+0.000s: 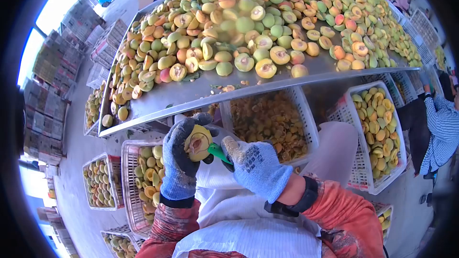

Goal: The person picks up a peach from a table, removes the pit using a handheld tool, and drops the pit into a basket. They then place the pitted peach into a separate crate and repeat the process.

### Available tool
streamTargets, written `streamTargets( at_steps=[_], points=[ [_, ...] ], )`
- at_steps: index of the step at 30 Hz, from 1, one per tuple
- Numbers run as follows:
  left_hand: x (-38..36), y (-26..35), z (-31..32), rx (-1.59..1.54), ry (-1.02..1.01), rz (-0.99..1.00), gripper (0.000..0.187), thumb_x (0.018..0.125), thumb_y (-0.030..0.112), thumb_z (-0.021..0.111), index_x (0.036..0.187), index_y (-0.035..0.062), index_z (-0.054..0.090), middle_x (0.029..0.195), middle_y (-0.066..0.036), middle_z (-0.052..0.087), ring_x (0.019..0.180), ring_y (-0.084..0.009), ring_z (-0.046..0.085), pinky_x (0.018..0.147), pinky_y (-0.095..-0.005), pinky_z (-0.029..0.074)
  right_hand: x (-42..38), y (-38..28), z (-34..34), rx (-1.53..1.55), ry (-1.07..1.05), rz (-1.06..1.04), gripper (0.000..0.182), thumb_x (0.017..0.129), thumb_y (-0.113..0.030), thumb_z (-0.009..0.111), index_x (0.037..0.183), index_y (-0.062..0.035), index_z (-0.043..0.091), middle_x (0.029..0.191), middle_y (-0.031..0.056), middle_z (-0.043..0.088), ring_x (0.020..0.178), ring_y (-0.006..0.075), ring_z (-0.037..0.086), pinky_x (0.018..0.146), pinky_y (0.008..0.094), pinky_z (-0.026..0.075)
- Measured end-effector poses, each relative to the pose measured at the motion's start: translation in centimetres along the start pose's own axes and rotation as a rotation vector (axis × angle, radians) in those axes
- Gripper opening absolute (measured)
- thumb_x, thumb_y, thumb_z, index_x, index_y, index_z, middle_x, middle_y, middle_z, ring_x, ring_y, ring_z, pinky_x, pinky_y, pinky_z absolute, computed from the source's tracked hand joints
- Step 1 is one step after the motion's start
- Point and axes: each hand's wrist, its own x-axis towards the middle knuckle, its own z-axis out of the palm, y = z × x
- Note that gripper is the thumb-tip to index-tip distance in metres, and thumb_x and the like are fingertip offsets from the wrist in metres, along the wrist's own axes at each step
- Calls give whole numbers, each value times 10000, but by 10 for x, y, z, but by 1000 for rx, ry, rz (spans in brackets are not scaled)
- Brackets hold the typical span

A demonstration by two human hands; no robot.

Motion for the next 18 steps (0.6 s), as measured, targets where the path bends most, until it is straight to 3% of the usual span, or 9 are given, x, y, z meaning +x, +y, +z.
streamTargets(
  at_steps=[4, 8, 10, 14, 16, 17, 18],
  points=[
    [-3, -1, -2, 17, -40, -10, 389, 840, 262, 546, 1051, -64, 571, 942, -153, 631, 757, -249, 655, 477, -296, 530, -4, 1, 3, -126, -19, -12, 392, 733, -205, 663, 1054, -24, 528, 742, 167, 607, 642, 335, 616, 538, 405, 465],
    [-10, -7, 6, 0, 6, 88, 333, 793, 185, 572, 1032, -48, 581, 958, -154, 629, 798, -238, 640, 634, -314, 535, -7, -4, 3, -71, -135, 47, 418, 752, -224, 657, 1088, -20, 515, 755, 179, 608, 651, 357, 611, 551, 414, 466],
    [-10, -10, 8, -24, 39, 148, 315, 778, 158, 578, 1019, -45, 587, 964, -155, 628, 811, -234, 634, 689, -315, 528, -5, -11, 3, 286, -107, 116, 411, 779, -253, 642, 1089, -18, 507, 750, 189, 607, 652, 381, 601, 566, 423, 469],
    [3, -27, -1, 82, 90, 215, 269, 813, 126, 577, 1028, -35, 578, 982, -128, 619, 797, -206, 624, 717, -297, 515, 1, 3, 7, 429, -80, 54, 422, 795, -278, 633, 1099, -18, 500, 769, 208, 602, 693, 395, 597, 594, 431, 472],
    [11, -32, -3, 108, 115, 204, 265, 836, 154, 573, 1030, -26, 582, 975, -120, 616, 789, -197, 621, 712, -294, 514, 12, 6, -11, 109, -185, 146, 398, 791, -281, 609, 1075, -18, 520, 771, 206, 620, 723, 331, 631, 606, 454, 479],
    [16, -34, -3, 135, 146, 197, 263, 859, 182, 569, 1031, -17, 586, 967, -113, 613, 781, -188, 618, 707, -291, 513, 11, 9, -9, 107, -180, 152, 398, 791, -281, 609, 1075, -18, 520, 771, 206, 620, 723, 331, 631, 606, 454, 479],
    [22, -37, -2, 74, 169, 184, 278, 900, 228, 536, 1038, -8, 589, 963, -99, 605, 768, -167, 612, 699, -280, 508, 10, 13, -2, -129, -49, 102, 394, 790, -274, 606, 1080, -22, 519, 771, 211, 618, 732, 334, 632, 608, 457, 479]
  ],
)
